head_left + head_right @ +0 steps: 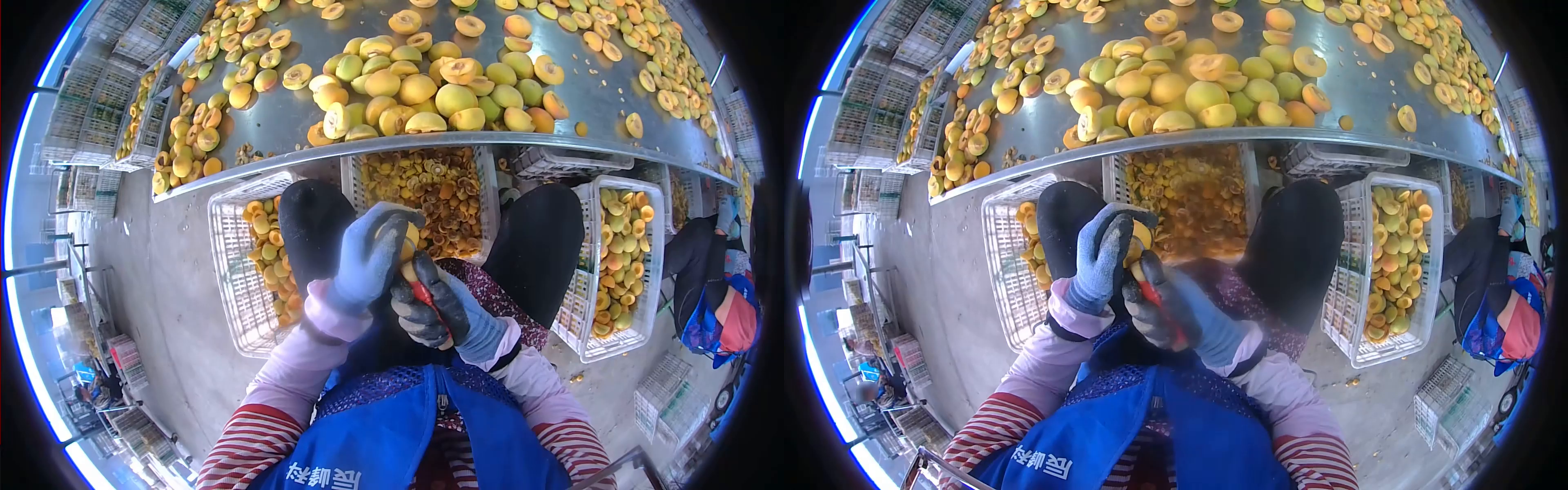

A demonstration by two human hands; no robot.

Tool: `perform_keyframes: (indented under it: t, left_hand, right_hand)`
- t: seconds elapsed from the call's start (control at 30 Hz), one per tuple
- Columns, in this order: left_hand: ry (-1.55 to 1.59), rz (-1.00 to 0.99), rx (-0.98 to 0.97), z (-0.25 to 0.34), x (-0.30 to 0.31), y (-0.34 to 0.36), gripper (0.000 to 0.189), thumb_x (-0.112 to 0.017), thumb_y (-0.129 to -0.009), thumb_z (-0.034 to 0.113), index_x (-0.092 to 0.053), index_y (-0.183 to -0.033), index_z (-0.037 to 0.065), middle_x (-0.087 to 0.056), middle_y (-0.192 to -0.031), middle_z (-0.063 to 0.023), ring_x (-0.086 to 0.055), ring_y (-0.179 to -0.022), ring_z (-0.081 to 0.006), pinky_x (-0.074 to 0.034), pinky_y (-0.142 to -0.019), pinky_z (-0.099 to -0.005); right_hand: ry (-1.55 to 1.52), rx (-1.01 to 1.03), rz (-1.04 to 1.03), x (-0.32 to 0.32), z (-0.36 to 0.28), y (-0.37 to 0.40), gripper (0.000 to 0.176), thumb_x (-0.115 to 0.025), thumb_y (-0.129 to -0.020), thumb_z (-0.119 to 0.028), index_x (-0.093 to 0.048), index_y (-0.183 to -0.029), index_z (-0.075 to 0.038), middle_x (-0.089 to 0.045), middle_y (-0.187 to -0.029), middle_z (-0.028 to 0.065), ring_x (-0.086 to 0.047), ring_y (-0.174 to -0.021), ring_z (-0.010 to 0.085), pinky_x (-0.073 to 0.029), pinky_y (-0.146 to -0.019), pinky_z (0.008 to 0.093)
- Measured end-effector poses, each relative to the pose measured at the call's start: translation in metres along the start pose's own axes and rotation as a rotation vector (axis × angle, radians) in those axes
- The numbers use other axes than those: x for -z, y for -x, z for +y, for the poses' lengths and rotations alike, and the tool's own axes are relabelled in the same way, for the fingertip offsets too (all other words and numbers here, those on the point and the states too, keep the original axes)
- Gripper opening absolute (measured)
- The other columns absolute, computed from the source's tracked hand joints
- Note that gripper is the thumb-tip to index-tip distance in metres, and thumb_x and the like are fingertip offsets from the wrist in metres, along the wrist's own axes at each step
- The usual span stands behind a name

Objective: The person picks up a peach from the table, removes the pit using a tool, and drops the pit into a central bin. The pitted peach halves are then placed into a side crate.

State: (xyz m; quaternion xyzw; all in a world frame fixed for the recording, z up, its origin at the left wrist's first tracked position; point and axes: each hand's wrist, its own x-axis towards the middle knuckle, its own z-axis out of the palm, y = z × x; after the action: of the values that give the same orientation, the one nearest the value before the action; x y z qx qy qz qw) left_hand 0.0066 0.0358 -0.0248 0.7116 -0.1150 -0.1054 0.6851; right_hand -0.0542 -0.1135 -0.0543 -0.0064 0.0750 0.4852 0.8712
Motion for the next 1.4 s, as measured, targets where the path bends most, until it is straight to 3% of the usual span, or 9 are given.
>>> perform_keyframes:
  t: [0.23,0.33,0.37,0.5,0.57,0.87,1.17,1.3,1.4]
  left_hand:
    - [0.638,0.268,0.542,-0.008,-0.002,0.003,0.031,-0.047,-0.097,0.027,-0.060,-0.094,-0.001,-0.062,-0.086,-0.0062,-0.057,-0.082,-0.0154,-0.046,-0.074,-0.0289]
    - [-0.051,0.445,-0.119,0.010,0.019,0.015,0.037,-0.043,-0.098,0.034,-0.058,-0.106,0.000,-0.062,-0.096,-0.0077,-0.059,-0.086,-0.0179,-0.048,-0.077,-0.0283]
    - [0.773,0.515,0.153,0.005,0.036,0.021,0.043,-0.040,-0.100,0.037,-0.056,-0.114,0.000,-0.062,-0.102,-0.0089,-0.061,-0.086,-0.0178,-0.050,-0.079,-0.0268]
    - [-1.311,0.482,0.361,-0.014,0.163,0.044,0.029,-0.061,-0.088,0.023,-0.063,-0.107,0.001,-0.062,-0.096,-0.0178,-0.063,-0.086,-0.0281,-0.050,-0.077,-0.0356]
    - [-1.360,0.471,0.184,-0.039,0.187,0.042,0.031,-0.066,-0.083,0.024,-0.064,-0.108,0.004,-0.062,-0.096,-0.0180,-0.063,-0.085,-0.0320,-0.051,-0.076,-0.0363]
    - [-0.986,-0.017,-0.024,-0.049,0.140,-0.173,0.051,-0.075,-0.071,0.031,-0.059,-0.115,0.010,-0.058,-0.111,-0.0129,-0.056,-0.105,-0.0326,-0.048,-0.084,-0.0409]
    - [-0.614,0.052,-0.125,0.021,0.060,-0.100,0.045,-0.081,-0.067,0.015,-0.062,-0.106,0.002,-0.055,-0.095,-0.0080,-0.057,-0.083,-0.0154,-0.048,-0.072,-0.0275]
    - [0.036,0.259,0.145,0.002,-0.002,-0.052,0.031,-0.065,-0.087,0.024,-0.059,-0.105,-0.001,-0.058,-0.085,-0.0043,-0.059,-0.073,-0.0124,-0.045,-0.064,-0.0202]
    - [0.254,0.350,0.373,-0.014,-0.010,-0.025,0.039,-0.054,-0.094,0.036,-0.056,-0.107,-0.001,-0.055,-0.072,-0.0028,-0.053,-0.055,-0.0101,-0.041,-0.045,-0.0213]
  right_hand:
    - [-0.313,-0.040,-0.355,0.009,0.001,-0.010,0.055,-0.038,-0.093,-0.059,-0.054,-0.102,-0.007,-0.040,-0.060,-0.0009,-0.038,-0.043,0.0098,-0.034,-0.037,0.0261]
    - [-0.356,0.085,-0.335,0.003,-0.011,-0.008,0.053,-0.039,-0.094,-0.055,-0.053,-0.101,-0.004,-0.042,-0.060,-0.0003,-0.044,-0.046,0.0089,-0.039,-0.039,0.0267]
    - [-0.334,0.073,-0.224,0.016,-0.009,-0.009,0.053,-0.040,-0.094,-0.056,-0.054,-0.100,-0.005,-0.042,-0.060,-0.0004,-0.043,-0.045,0.0089,-0.038,-0.039,0.0261]
    - [-0.055,0.040,0.253,0.021,-0.005,-0.009,0.052,-0.043,-0.092,-0.058,-0.056,-0.095,-0.008,-0.042,-0.060,-0.0007,-0.038,-0.044,0.0109,-0.032,-0.039,0.0248]
    - [0.015,0.045,0.310,0.020,-0.007,-0.012,0.050,-0.046,-0.092,-0.056,-0.056,-0.096,-0.007,-0.043,-0.061,0.0003,-0.038,-0.045,0.0136,-0.031,-0.039,0.0268]
    - [-0.005,0.160,0.538,0.031,-0.033,-0.031,0.046,-0.052,-0.087,-0.059,-0.056,-0.092,-0.013,-0.051,-0.060,-0.0001,-0.048,-0.046,0.0122,-0.039,-0.041,0.0251]
    - [0.401,0.712,0.457,0.015,-0.049,-0.029,0.036,-0.067,-0.084,-0.014,-0.051,-0.115,-0.005,-0.061,-0.089,0.0095,-0.060,-0.071,0.0111,-0.049,-0.058,0.0224]
    - [1.391,1.014,0.769,-0.005,-0.046,-0.042,0.053,-0.077,-0.073,-0.017,-0.051,-0.118,-0.002,-0.058,-0.082,0.0040,-0.055,-0.072,0.0104,-0.047,-0.065,0.0256]
    - [0.963,0.879,0.714,-0.011,-0.048,-0.030,0.037,-0.076,-0.074,-0.009,-0.057,-0.104,-0.002,-0.060,-0.088,0.0033,-0.055,-0.080,0.0107,-0.046,-0.072,0.0257]
